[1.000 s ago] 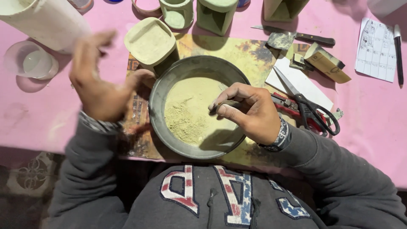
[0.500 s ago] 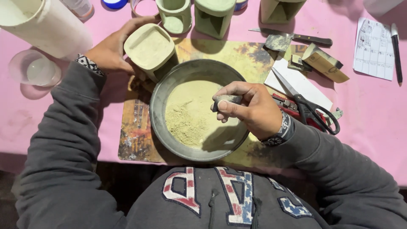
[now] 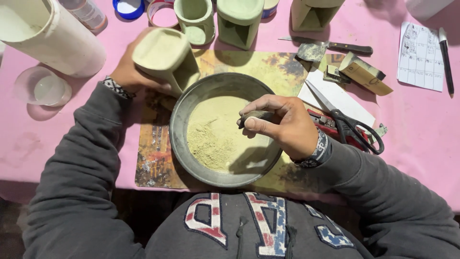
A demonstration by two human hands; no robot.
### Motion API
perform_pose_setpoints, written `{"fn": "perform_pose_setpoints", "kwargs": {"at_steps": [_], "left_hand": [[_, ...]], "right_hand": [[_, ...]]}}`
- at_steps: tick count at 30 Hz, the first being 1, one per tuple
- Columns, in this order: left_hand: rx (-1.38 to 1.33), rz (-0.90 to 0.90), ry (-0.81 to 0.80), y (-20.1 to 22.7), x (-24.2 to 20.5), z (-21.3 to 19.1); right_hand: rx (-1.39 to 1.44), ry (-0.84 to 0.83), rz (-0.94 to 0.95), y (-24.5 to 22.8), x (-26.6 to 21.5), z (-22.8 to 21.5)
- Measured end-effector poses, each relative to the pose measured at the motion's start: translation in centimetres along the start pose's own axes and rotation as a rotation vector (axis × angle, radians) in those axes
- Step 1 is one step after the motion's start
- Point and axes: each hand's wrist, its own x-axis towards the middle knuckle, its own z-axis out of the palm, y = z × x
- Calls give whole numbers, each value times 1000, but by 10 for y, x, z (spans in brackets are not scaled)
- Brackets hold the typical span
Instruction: Sanding and cleaning a small ceramic candle holder.
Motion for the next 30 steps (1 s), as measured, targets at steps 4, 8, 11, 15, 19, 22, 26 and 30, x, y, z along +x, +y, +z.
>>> {"fn": "perform_pose_setpoints", "kwargs": {"at_steps": [4,8,11,15,19,22,26,30], "left_hand": [[-272,-2,133,42,-9,7],[-52,130,198,104,-11,30],[46,187,231,133,-12,51],[109,244,195,151,-8,68],[61,251,192,148,-1,73],[12,209,196,144,4,72],[-4,178,230,113,4,66],[-4,129,281,89,-1,63]], "right_hand": [[-138,22,-19,-14,-6,3],[-298,40,-149,-17,-13,3],[-341,25,-319,-22,-18,6],[-366,-32,-380,-26,-19,6],[-445,7,-364,-30,-11,-1],[-503,41,-276,-31,3,-9],[-704,12,-167,-16,18,-20],[-777,26,-144,-14,22,-21]]}}
